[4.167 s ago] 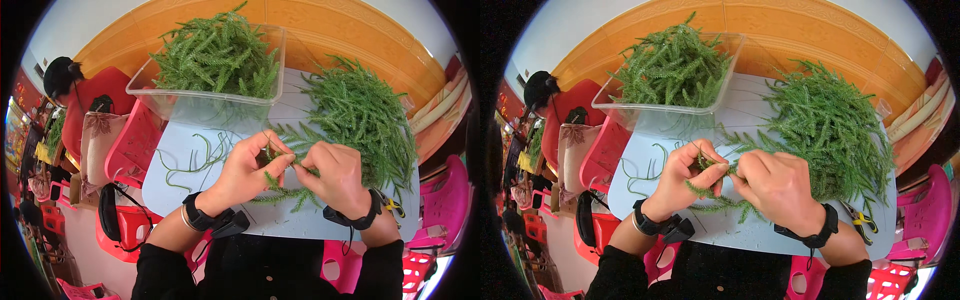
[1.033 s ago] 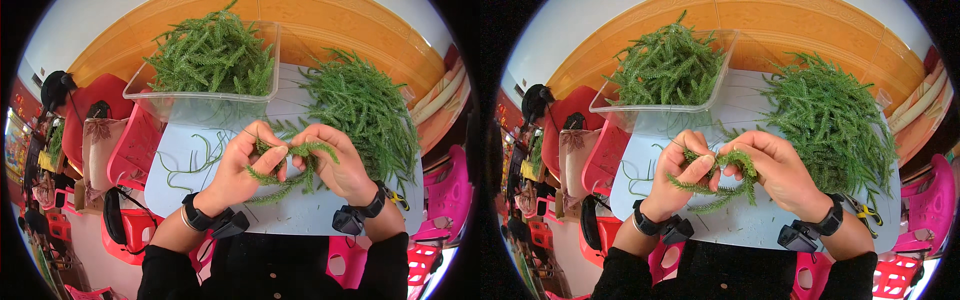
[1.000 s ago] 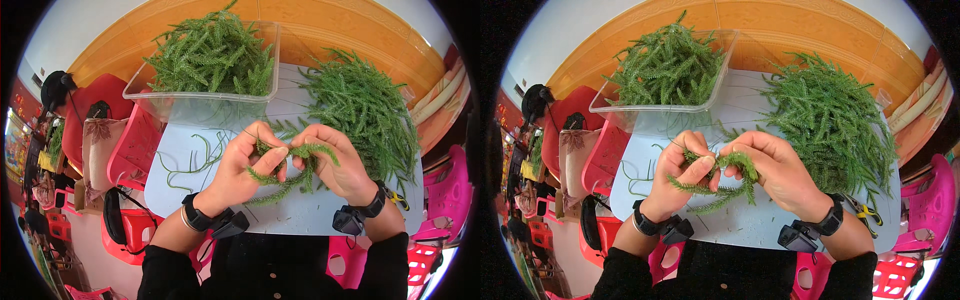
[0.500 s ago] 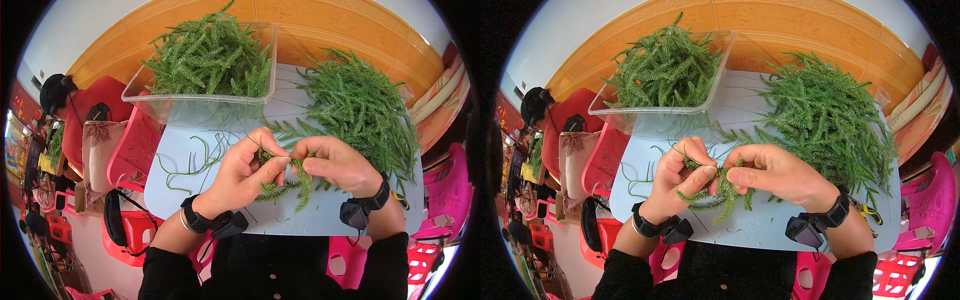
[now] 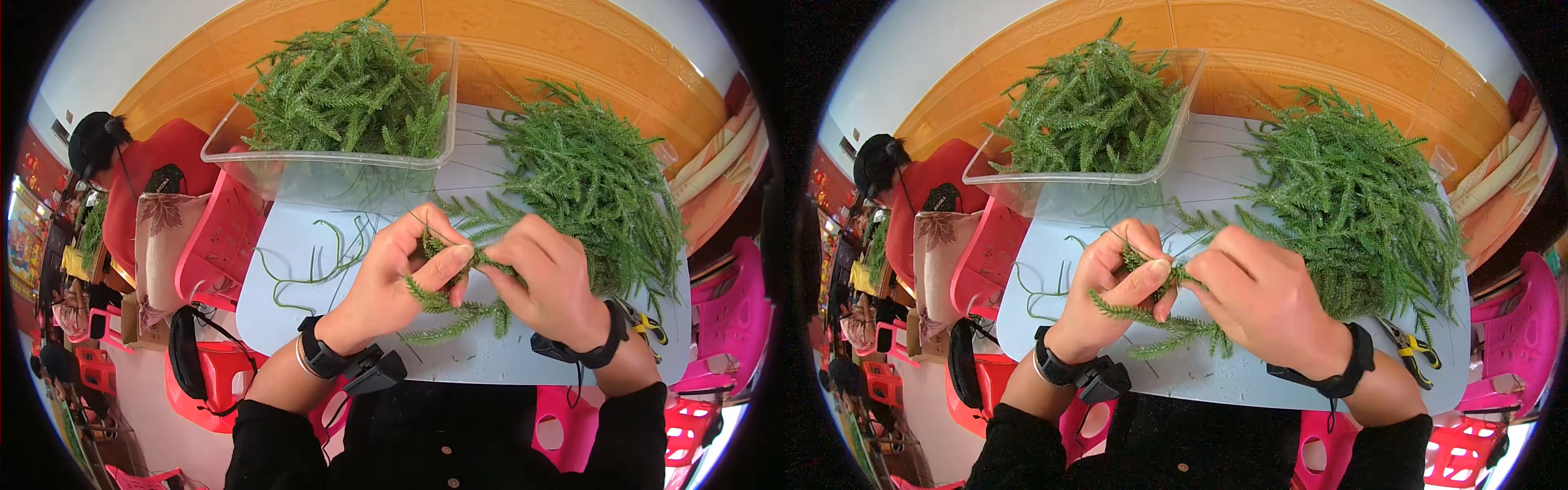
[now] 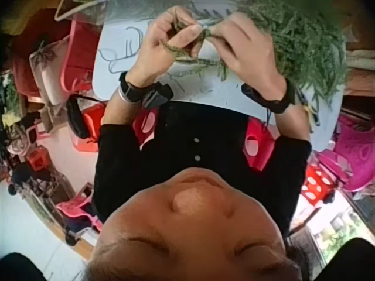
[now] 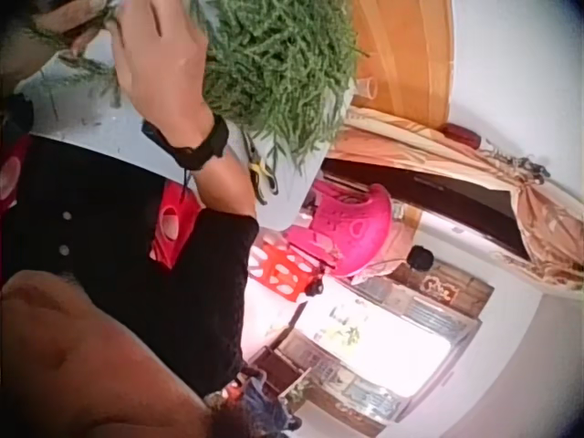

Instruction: Trimming and sorting green plant stems into a plastic container.

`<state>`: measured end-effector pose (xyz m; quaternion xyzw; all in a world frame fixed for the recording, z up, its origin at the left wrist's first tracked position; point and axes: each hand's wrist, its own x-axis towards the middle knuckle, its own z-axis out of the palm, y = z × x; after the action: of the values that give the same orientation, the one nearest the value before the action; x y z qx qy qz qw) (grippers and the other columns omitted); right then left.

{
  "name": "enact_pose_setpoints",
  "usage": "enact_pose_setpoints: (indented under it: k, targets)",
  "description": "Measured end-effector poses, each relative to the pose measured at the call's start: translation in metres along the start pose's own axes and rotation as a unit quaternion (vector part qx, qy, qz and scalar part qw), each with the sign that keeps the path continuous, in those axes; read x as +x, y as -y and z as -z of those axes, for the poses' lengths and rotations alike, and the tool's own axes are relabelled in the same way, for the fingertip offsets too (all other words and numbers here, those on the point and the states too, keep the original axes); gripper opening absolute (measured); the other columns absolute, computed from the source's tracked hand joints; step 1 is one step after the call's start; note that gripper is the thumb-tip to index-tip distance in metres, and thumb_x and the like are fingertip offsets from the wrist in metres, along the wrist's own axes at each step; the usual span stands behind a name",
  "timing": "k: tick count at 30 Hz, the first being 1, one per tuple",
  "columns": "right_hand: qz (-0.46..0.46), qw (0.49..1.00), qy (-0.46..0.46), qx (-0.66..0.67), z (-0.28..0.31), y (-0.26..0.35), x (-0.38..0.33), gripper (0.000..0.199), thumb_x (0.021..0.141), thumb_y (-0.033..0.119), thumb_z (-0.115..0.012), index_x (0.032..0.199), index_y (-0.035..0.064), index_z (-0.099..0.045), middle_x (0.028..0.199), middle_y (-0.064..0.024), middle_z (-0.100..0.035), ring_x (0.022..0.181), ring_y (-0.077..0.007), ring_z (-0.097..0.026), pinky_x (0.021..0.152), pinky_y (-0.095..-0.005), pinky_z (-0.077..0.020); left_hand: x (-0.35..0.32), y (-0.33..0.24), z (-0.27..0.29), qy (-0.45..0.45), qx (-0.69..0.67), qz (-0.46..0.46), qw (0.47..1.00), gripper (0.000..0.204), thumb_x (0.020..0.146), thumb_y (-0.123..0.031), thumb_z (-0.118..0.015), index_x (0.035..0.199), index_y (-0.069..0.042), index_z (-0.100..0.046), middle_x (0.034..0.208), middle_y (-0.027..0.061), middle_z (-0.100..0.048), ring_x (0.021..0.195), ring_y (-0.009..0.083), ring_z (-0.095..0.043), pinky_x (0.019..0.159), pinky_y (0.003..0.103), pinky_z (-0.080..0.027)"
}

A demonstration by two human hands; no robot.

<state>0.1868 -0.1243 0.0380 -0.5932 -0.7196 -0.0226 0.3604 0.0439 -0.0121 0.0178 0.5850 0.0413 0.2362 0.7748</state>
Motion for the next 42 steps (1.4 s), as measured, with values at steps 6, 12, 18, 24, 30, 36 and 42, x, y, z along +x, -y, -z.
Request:
enact_pose_setpoints:
  k: [6, 12, 18, 24, 30, 36, 42]
  targets:
    - [-0.031, 0.992, -0.013, 0.119, 0.001, -0.002, 0.003, 0.022, 0.064, 0.004, -0.068, 0.080, 0.0001, -0.053, 0.071, -0.0097, -0.053, 0.061, -0.0220, -0.052, 0.053, -0.0268, -0.0419, 0.000, 0.004, 0.001, -0.019, 0.014, -0.001, 1.000, 0.009, 0.085, -0.012, -0.049, 0.085, -0.006, -0.042, 0.062, 0.0027, -0.054, 0.051, 0.0050, -0.048, 0.045, 0.017, -0.035]
    - [-0.025, 0.989, 0.015, 0.142, 0.007, -0.004, 0.005, 0.022, 0.063, 0.003, -0.068, 0.080, -0.0002, -0.054, 0.072, -0.0098, -0.054, 0.063, -0.0217, -0.054, 0.055, -0.0269, -0.0432, 0.001, 0.003, 0.002, -0.021, 0.031, 0.004, 0.999, 0.009, 0.085, -0.013, -0.050, 0.085, -0.007, -0.043, 0.060, 0.0026, -0.054, 0.049, 0.0037, -0.046, 0.042, 0.016, -0.032]
    - [-0.033, 0.993, 0.018, 0.116, 0.005, -0.005, 0.003, 0.019, 0.063, 0.001, -0.067, 0.077, -0.0001, -0.054, 0.072, -0.0093, -0.054, 0.063, -0.0199, -0.054, 0.054, -0.0256, -0.0436, 0.001, 0.005, -0.002, -0.025, 0.040, -0.026, 0.999, 0.009, 0.085, -0.014, -0.050, 0.084, -0.007, -0.044, 0.057, 0.0022, -0.054, 0.046, 0.0027, -0.042, 0.042, 0.016, -0.031]
    - [-0.062, 0.986, 0.030, 0.149, 0.005, -0.002, 0.003, 0.018, 0.063, 0.001, -0.066, 0.076, 0.0003, -0.054, 0.071, -0.0086, -0.053, 0.061, -0.0187, -0.054, 0.052, -0.0251, -0.0435, 0.000, 0.005, 0.000, -0.013, 0.057, -0.016, 0.998, 0.009, 0.085, -0.013, -0.050, 0.084, -0.007, -0.044, 0.056, 0.0016, -0.053, 0.045, 0.0024, -0.041, 0.041, 0.016, -0.031]
    - [-0.019, 0.999, 0.002, 0.042, 0.003, -0.002, 0.001, 0.018, 0.061, 0.001, -0.066, 0.075, 0.0012, -0.054, 0.069, -0.0076, -0.052, 0.059, -0.0214, -0.053, 0.049, -0.0264, -0.0423, 0.001, 0.003, -0.001, -0.026, 0.070, 0.012, 0.997, 0.009, 0.085, -0.013, -0.049, 0.083, -0.007, -0.043, 0.056, 0.0017, -0.053, 0.045, 0.0023, -0.042, 0.041, 0.016, -0.031]
    - [0.070, 0.987, -0.053, -0.137, -0.002, 0.002, -0.005, 0.020, 0.058, 0.001, -0.066, 0.075, 0.0020, -0.054, 0.068, -0.0073, -0.051, 0.058, -0.0248, -0.052, 0.048, -0.0284, -0.0415, 0.002, 0.002, -0.006, -0.037, 0.036, 0.053, 0.997, 0.009, 0.085, -0.013, -0.049, 0.083, -0.007, -0.043, 0.056, 0.0021, -0.053, 0.046, 0.0031, -0.043, 0.041, 0.016, -0.031]
    - [-0.080, 0.994, -0.038, 0.058, 0.005, 0.000, 0.001, 0.022, 0.066, 0.007, -0.066, 0.082, 0.0013, -0.054, 0.074, -0.0065, -0.055, 0.062, -0.0159, -0.054, 0.055, -0.0259, -0.0425, 0.000, 0.004, -0.004, -0.053, 0.015, -0.018, 0.998, 0.006, 0.085, -0.008, -0.048, 0.084, -0.005, -0.043, 0.065, 0.0039, -0.052, 0.052, 0.0063, -0.049, 0.045, 0.018, -0.037]
